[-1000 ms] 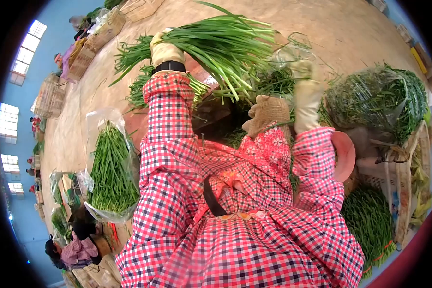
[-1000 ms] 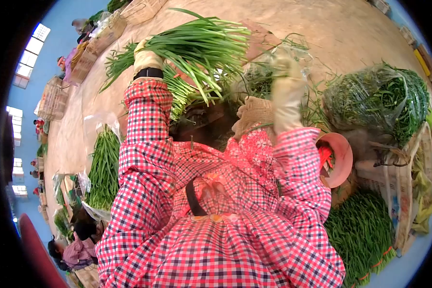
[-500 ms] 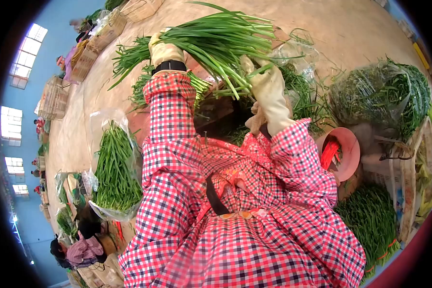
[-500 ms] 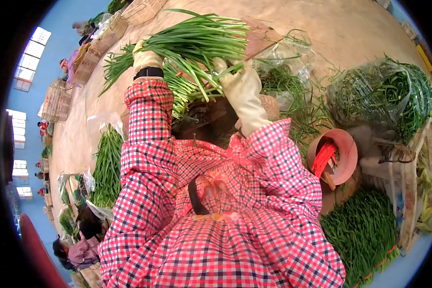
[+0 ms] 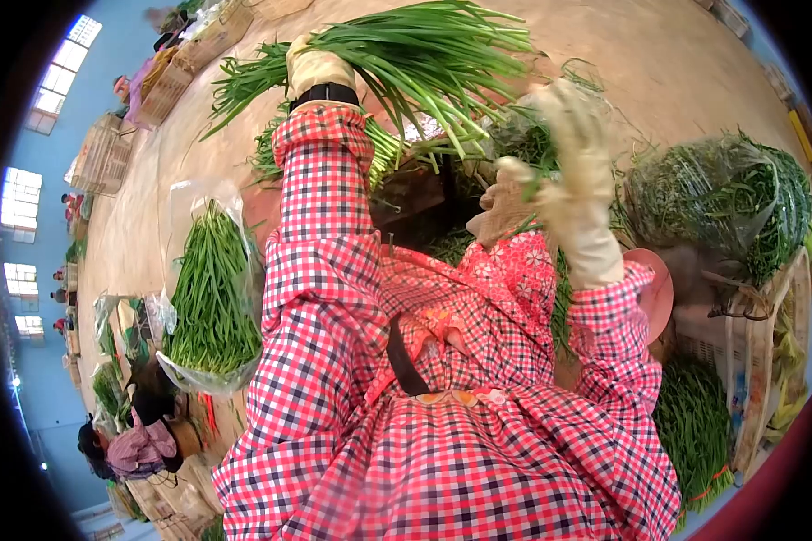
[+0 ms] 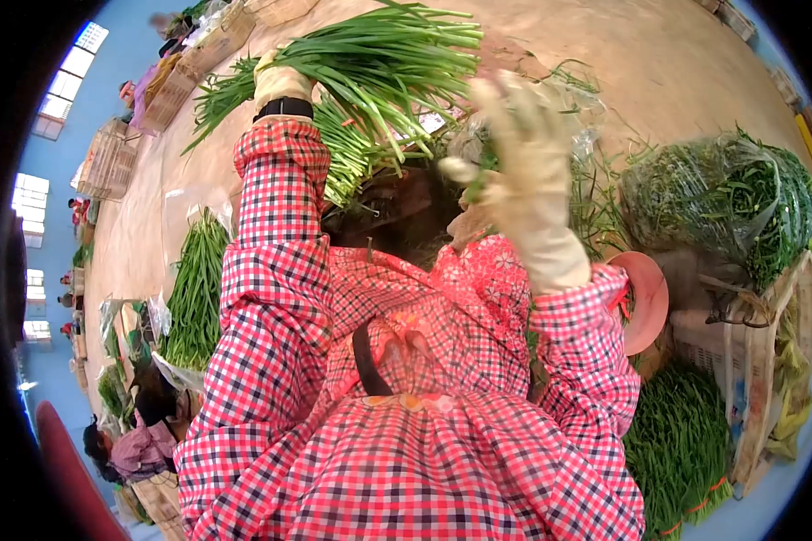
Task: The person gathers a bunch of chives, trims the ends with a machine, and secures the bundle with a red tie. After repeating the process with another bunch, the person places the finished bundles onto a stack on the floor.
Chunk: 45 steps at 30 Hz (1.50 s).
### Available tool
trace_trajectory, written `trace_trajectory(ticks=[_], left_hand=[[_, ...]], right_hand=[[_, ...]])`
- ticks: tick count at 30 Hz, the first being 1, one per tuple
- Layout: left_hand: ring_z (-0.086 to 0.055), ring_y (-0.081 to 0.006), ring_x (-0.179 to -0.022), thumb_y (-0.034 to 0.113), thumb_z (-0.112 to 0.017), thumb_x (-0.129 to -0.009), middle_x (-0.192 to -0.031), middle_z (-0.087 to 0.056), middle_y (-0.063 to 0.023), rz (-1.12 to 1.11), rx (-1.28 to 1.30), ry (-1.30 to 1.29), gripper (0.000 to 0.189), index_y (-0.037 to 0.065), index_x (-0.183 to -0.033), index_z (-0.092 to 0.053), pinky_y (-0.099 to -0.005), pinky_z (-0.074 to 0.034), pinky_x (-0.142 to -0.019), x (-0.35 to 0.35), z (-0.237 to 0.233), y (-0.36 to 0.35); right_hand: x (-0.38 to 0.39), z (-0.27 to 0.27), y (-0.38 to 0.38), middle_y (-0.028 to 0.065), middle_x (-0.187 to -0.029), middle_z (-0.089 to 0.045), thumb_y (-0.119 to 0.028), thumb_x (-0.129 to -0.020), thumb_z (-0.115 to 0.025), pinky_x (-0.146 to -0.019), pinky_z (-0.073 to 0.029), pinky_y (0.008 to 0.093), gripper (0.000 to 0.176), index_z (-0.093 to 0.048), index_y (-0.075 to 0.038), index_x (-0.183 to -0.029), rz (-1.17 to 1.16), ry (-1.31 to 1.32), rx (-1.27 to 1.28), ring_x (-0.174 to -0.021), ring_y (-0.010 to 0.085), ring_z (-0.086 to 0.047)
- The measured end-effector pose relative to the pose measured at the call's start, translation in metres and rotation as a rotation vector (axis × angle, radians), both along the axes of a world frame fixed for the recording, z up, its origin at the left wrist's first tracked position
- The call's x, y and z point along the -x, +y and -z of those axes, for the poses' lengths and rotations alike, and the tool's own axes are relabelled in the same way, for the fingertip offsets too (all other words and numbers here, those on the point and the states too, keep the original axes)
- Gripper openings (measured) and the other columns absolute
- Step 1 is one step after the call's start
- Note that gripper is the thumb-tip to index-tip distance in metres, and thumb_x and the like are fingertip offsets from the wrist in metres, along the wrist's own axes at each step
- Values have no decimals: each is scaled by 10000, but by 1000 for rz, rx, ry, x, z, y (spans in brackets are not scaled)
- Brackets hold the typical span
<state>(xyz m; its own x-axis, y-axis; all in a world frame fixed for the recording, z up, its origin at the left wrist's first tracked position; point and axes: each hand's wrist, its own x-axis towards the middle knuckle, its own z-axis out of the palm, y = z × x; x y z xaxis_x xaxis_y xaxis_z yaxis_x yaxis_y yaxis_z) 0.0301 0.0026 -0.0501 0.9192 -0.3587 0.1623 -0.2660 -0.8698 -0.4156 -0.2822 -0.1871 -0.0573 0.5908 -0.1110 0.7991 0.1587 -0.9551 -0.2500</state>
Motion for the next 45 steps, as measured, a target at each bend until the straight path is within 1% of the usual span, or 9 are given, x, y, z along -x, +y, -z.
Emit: trace_trajectory(ticks=[3,10,15,18,22,27,31,37,45], left_hand=[[-622,-191,-907,256,-350,-949,-1009,-694,-50,167,97,-78,327,141,-981,-654,-317,-483,-791,5,5,5],[-642,-208,-886,311,-408,-938,-962,-706,-56,135,144,-83,316,141,-955,-674,-350,-503,-781,21,-8,7],[-664,-212,-893,357,-456,-930,-941,-716,-57,135,164,-108,321,149,-956,-698,-362,-521,-775,5,-5,15],[-681,-185,-968,400,-510,-921,-1019,-716,-36,5,225,-45,311,197,-1016,-727,-340,-550,-746,40,-35,1],[-678,-201,-974,464,-521,-899,-1051,-706,-72,19,259,23,397,145,-1034,-716,-321,-538,-773,46,-44,-7],[-678,-206,-963,492,-566,-845,-1047,-704,-63,-38,307,23,396,154,-978,-725,-336,-534,-779,59,-49,-8],[-680,-216,-911,463,-566,-846,-1020,-708,-61,67,285,-52,363,152,-948,-724,-357,-529,-759,69,-44,-7],[-648,-197,-985,445,-516,-880,-1056,-699,-44,31,279,-8,351,184,-1016,-707,-344,-499,-822,68,-35,-1],[-662,-195,-953,449,-508,-889,-1016,-709,-41,107,220,-41,358,179,-1007,-711,-356,-511,-790,45,-14,2]], right_hand=[[-26,5,18,28,-1337,-564,-182,-786,-716,-985,-389,370,509,-572,-207,-1274,-83,-34,347,-1176,229,-528],[-11,8,-10,-30,-1198,-645,-64,-774,-686,-918,-445,351,385,-664,-175,-1143,-155,-105,246,-1096,157,-584],[14,60,-72,87,-1173,-650,-104,-829,-687,-932,-474,429,394,-618,-133,-1216,-3,248,-528,-1135,232,-589],[14,37,-49,195,-1380,-495,-314,-844,-728,-1104,-356,386,665,-449,-42,-1383,69,715,-880,-1290,284,-467],[-26,66,-33,190,-1424,-444,-286,-835,-738,-1108,-351,367,695,-421,-35,-1400,-450,382,-1206,-1314,251,-442],[-84,81,-4,140,-1242,-606,-197,-869,-699,-962,-451,283,486,-544,-13,-1291,-446,53,-1349,-1078,215,-591],[-88,78,-10,121,-1050,-691,-141,-867,-689,-760,-512,291,351,-628,-3,-1185,-202,-41,-837,-870,187,-648],[-31,67,-65,90,-952,-724,-210,-881,-680,-748,-522,275,307,-673,-56,-1147,300,318,-1140,-797,156,-653],[-18,15,18,89,-1140,-670,-239,-923,-634,-855,-494,263,310,-649,-68,-1181,-835,285,-1654,-962,151,-625]])
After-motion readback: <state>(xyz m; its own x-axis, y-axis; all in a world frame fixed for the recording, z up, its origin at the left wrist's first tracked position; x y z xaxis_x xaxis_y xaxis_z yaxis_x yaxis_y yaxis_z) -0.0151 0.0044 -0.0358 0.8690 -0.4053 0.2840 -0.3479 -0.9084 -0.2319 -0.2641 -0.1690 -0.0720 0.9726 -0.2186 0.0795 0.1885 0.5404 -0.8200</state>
